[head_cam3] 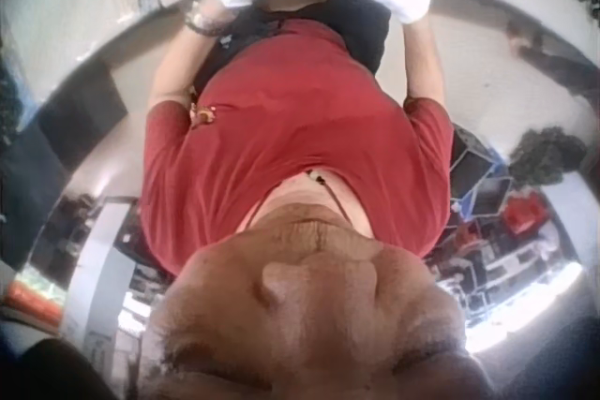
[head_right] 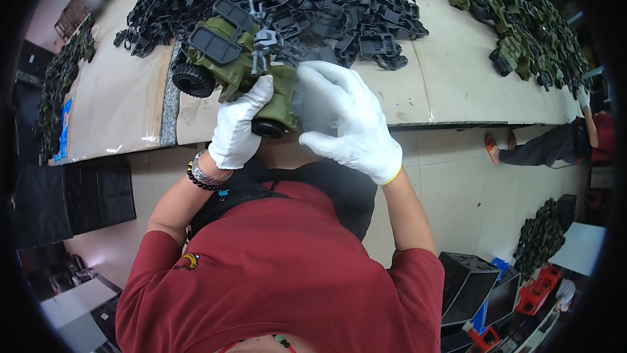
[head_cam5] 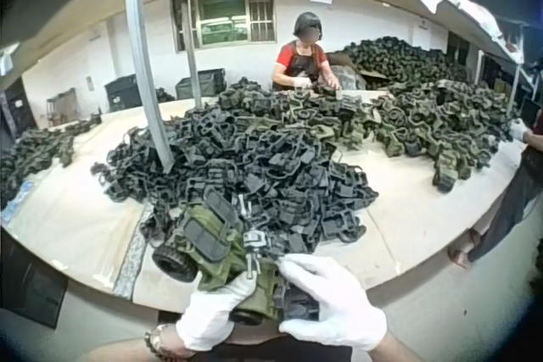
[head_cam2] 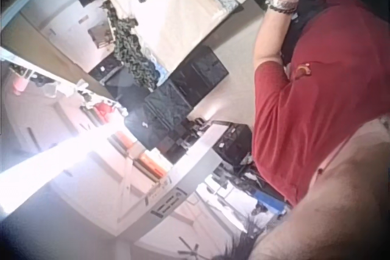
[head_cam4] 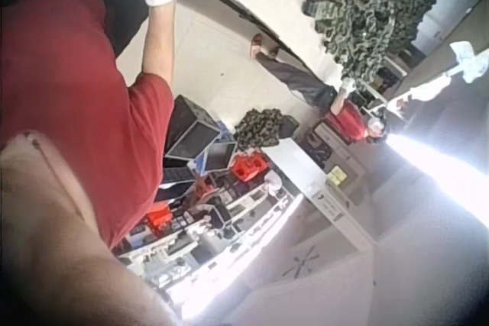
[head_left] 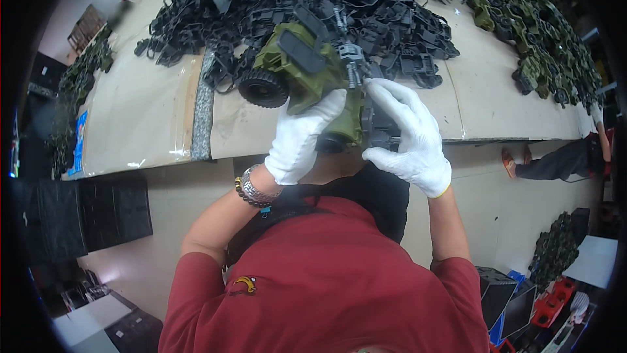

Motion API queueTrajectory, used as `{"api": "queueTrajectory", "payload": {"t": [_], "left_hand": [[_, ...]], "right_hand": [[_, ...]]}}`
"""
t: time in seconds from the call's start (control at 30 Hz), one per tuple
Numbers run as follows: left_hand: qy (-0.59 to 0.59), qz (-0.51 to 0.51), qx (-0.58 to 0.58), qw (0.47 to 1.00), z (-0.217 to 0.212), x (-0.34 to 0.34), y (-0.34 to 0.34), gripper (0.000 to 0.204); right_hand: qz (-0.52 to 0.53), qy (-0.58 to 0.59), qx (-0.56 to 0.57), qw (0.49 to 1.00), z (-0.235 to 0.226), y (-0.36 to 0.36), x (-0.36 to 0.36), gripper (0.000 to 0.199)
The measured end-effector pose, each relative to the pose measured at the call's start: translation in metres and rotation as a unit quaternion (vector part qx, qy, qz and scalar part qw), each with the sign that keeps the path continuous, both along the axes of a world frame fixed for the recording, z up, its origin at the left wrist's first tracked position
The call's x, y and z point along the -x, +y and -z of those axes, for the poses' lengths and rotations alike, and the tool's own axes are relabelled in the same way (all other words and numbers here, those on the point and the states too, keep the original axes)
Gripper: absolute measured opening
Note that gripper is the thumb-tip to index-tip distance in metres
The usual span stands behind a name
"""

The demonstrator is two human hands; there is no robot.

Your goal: Inspecting and sorting green plastic toy trucks on a production table.

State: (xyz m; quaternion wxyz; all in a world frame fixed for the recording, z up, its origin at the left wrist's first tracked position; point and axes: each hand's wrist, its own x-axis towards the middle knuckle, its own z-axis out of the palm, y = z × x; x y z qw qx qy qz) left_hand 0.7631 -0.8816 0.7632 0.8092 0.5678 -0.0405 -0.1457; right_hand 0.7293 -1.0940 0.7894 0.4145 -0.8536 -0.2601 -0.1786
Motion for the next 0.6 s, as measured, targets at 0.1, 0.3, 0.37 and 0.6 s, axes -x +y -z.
{"api": "queueTrajectory", "payload": {"t": [0.1, 0.3, 0.37, 0.6], "left_hand": [[0.016, -0.009, 0.002, 1.000, -0.002, 0.004, 0.001, 0.033], [-0.189, -0.047, -0.124, 0.973, 0.002, 0.009, 0.004, 0.031], [-0.225, -0.048, -0.131, 0.964, -0.001, 0.008, 0.004, 0.030], [-0.476, -0.064, -0.355, 0.802, 0.001, 0.005, 0.021, 0.029]], "right_hand": [[-0.012, 0.002, 0.009, 1.000, 0.004, 0.002, 0.000, 0.079], [-0.031, 0.013, -0.008, 0.999, 0.017, 0.002, 0.001, 0.085], [-0.024, 0.011, -0.009, 1.000, 0.020, 0.002, 0.000, 0.086], [-0.081, -0.099, 0.046, 0.991, 0.016, 0.014, 0.001, 0.072]]}}
